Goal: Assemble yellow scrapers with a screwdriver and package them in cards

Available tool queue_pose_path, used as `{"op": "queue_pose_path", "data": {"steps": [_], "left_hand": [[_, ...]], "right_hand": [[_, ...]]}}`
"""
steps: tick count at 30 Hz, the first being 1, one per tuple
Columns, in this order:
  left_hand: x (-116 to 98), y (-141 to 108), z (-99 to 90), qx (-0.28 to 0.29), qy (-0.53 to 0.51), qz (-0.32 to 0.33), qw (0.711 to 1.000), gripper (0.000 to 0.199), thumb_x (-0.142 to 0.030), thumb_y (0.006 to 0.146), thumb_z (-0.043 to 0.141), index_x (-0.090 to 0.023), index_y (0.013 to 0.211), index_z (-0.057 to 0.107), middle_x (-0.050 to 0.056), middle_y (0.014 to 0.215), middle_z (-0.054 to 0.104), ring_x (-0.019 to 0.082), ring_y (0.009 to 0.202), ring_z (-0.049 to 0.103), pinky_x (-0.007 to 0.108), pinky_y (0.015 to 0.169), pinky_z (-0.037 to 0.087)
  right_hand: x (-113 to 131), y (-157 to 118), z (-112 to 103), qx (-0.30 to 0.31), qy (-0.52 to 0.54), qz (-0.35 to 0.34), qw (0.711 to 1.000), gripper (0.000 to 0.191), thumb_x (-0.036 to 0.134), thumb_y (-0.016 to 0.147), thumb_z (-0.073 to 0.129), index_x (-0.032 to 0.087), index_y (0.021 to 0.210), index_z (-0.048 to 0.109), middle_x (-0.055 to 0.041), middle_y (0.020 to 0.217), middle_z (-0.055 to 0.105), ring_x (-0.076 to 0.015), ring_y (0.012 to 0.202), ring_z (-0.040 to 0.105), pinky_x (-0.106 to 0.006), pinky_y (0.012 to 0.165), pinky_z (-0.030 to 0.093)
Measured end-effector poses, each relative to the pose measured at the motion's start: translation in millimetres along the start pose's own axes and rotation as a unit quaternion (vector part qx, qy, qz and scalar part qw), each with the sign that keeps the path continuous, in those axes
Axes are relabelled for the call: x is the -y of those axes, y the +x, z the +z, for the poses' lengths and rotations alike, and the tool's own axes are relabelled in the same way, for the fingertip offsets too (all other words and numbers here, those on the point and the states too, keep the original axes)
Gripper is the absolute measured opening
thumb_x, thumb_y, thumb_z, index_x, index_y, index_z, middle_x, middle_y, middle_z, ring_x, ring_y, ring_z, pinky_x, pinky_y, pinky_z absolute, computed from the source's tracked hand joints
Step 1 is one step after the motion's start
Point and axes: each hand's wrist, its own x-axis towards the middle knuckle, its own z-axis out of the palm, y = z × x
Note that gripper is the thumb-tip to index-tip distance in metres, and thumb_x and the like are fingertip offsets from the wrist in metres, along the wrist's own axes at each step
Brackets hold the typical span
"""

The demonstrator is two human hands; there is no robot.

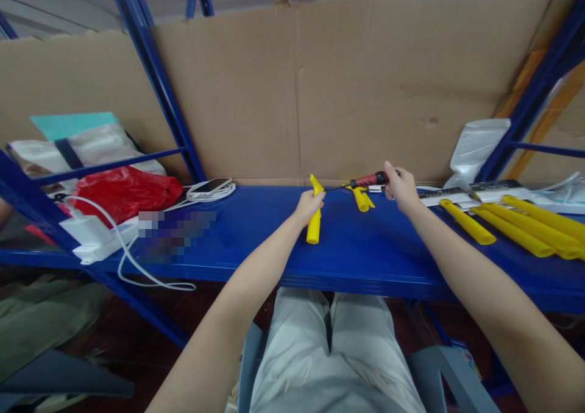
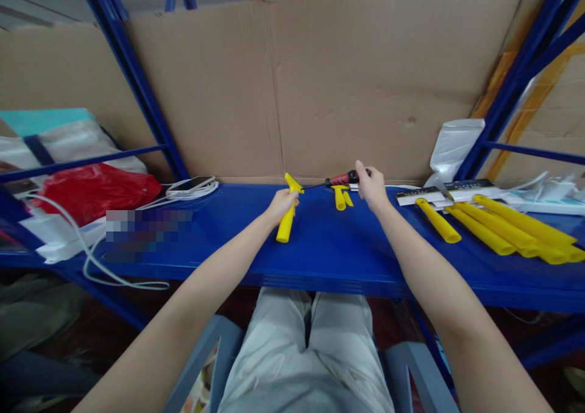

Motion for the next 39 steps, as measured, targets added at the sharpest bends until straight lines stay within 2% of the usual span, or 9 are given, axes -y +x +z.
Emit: {"op": "queue_pose_path", "data": {"steps": [6, 9, 13, 16, 20, 25, 28, 34, 39], "left_hand": [[0.2, 0.7, 0.1, 0.005, -0.002, 0.005, 1.000, 0.020, -0.011, 0.084, 0.048, -0.018, 0.065, 0.047, -0.006, 0.044, 0.044, 0.007, 0.030, 0.039, 0.021, 0.039, 0.032], [-0.2, 0.2, 0.0, 0.005, -0.003, 0.001, 1.000, 0.020, -0.011, 0.084, 0.048, -0.018, 0.065, 0.047, -0.007, 0.043, 0.044, 0.008, 0.029, 0.039, 0.021, 0.038, 0.031], [0.1, 0.2, -0.5, 0.002, -0.005, -0.001, 1.000, 0.019, -0.011, 0.084, 0.049, -0.017, 0.067, 0.049, -0.007, 0.042, 0.044, 0.008, 0.030, 0.039, 0.021, 0.039, 0.032], [0.6, 0.6, -0.7, 0.001, -0.004, 0.000, 1.000, 0.020, -0.012, 0.085, 0.049, -0.018, 0.066, 0.048, -0.007, 0.042, 0.044, 0.008, 0.030, 0.039, 0.021, 0.039, 0.032], [-0.2, -0.2, -0.3, 0.003, -0.002, 0.002, 1.000, 0.021, -0.013, 0.085, 0.049, -0.018, 0.065, 0.046, -0.007, 0.042, 0.043, 0.007, 0.029, 0.039, 0.020, 0.038, 0.031], [-0.3, -0.8, -0.1, 0.001, 0.006, -0.002, 1.000, 0.019, -0.012, 0.086, 0.048, -0.017, 0.068, 0.048, -0.007, 0.043, 0.043, 0.008, 0.030, 0.039, 0.021, 0.039, 0.033], [0.8, 0.6, -0.9, 0.003, 0.007, 0.000, 1.000, 0.019, -0.013, 0.086, 0.049, -0.017, 0.068, 0.048, -0.007, 0.043, 0.044, 0.008, 0.030, 0.040, 0.021, 0.039, 0.032], [1.8, 4.5, -3.9, -0.004, 0.007, -0.013, 1.000, 0.013, -0.013, 0.086, 0.050, -0.015, 0.074, 0.053, -0.007, 0.043, 0.044, 0.007, 0.031, 0.039, 0.020, 0.039, 0.032], [3.5, 7.1, -5.4, -0.005, 0.005, -0.013, 1.000, 0.015, -0.013, 0.086, 0.050, -0.016, 0.071, 0.051, -0.007, 0.043, 0.044, 0.008, 0.030, 0.039, 0.021, 0.038, 0.032]], "right_hand": [[1.3, 0.8, 1.5, -0.015, 0.012, 0.012, 1.000, 0.025, 0.040, 0.076, 0.065, 0.021, 0.072, 0.049, 0.0076, 0.040, 0.040, -0.0098, 0.030, 0.038, -0.021, 0.029, 0.027], [1.4, 0.4, 1.9, -0.007, 0.013, 0.016, 1.000, 0.029, 0.044, 0.076, 0.067, 0.022, 0.072, 0.048, 0.0067, 0.043, 0.044, -0.0098, 0.032, 0.040, -0.021, 0.028, 0.027], [2.2, -0.4, 0.1, 0.008, -0.011, 0.019, 1.000, 0.036, 0.049, 0.080, 0.062, 0.022, 0.065, 0.044, 0.0073, 0.038, 0.036, -0.0085, 0.028, 0.033, -0.022, 0.027, 0.024], [3.4, -0.9, -0.6, 0.014, -0.005, 0.028, 0.999, 0.031, 0.044, 0.080, 0.062, 0.022, 0.066, 0.045, 0.0078, 0.037, 0.035, -0.0085, 0.028, 0.031, -0.022, 0.028, 0.024], [3.0, -0.5, -0.1, 0.013, 0.000, 0.024, 1.000, 0.024, 0.040, 0.078, 0.063, 0.021, 0.074, 0.049, 0.0075, 0.041, 0.040, -0.0097, 0.030, 0.038, -0.021, 0.029, 0.028], [0.0, 1.2, -2.3, 0.026, -0.033, 0.016, 0.999, 0.037, 0.052, 0.079, 0.062, 0.021, 0.068, 0.046, 0.0075, 0.039, 0.038, -0.0081, 0.030, 0.036, -0.020, 0.029, 0.026], [0.8, 0.9, -3.6, 0.037, -0.043, 0.028, 0.998, 0.037, 0.052, 0.080, 0.062, 0.021, 0.066, 0.045, 0.0083, 0.037, 0.034, -0.0076, 0.029, 0.032, -0.021, 0.029, 0.026], [6.9, -4.0, 2.2, 0.037, -0.032, 0.048, 0.998, 0.022, 0.037, 0.080, 0.063, 0.019, 0.075, 0.050, 0.0067, 0.044, 0.043, -0.0088, 0.033, 0.040, -0.020, 0.030, 0.030], [3.6, -4.2, 2.5, 0.039, -0.076, 0.035, 0.996, 0.032, 0.048, 0.082, 0.061, 0.019, 0.074, 0.050, 0.0052, 0.045, 0.046, -0.0085, 0.033, 0.042, -0.020, 0.030, 0.031]]}}
